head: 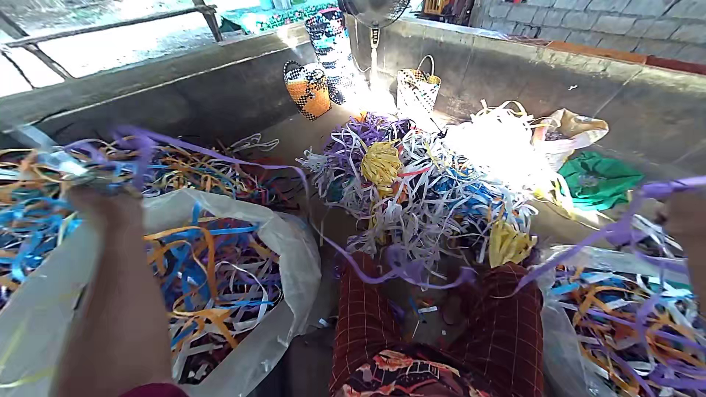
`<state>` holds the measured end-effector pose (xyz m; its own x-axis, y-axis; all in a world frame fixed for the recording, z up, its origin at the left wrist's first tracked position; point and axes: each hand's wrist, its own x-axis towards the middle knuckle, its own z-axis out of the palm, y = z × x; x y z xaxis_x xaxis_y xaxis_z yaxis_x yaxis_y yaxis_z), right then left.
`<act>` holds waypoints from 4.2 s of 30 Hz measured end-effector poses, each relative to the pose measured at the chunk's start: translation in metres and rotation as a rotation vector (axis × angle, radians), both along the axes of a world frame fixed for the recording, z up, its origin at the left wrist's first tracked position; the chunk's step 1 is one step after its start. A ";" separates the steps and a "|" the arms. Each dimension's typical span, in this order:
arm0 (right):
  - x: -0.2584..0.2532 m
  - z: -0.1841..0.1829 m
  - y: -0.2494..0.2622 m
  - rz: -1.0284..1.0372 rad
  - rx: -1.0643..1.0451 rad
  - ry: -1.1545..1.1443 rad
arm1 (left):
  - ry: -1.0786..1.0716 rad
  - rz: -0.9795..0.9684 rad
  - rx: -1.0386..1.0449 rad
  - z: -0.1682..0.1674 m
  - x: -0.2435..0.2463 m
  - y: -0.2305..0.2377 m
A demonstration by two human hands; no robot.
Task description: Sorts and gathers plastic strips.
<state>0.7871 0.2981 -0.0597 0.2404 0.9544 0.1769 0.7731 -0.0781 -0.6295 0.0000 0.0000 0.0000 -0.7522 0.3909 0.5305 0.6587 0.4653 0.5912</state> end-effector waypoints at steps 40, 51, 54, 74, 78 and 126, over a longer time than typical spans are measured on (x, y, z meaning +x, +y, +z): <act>-0.247 -0.045 -0.045 1.166 -0.257 0.187 | -0.126 -1.181 -0.646 -0.101 0.313 0.165; -0.239 -0.152 -0.120 0.684 -0.501 0.905 | -0.127 -1.061 -0.313 -0.156 0.319 0.151; -0.224 -0.167 -0.130 0.589 -0.462 1.105 | -0.249 -1.079 -0.354 -0.190 0.308 0.130; -0.234 -0.140 -0.120 0.720 -0.289 0.515 | -0.057 -1.135 -0.830 -0.208 0.339 0.111; -0.230 -0.140 -0.115 0.725 -0.254 0.420 | -0.185 -1.137 -0.924 -0.209 0.339 0.106; -0.143 -0.145 -0.118 -0.493 0.100 1.615 | -0.167 -1.221 -0.810 -0.225 0.356 0.083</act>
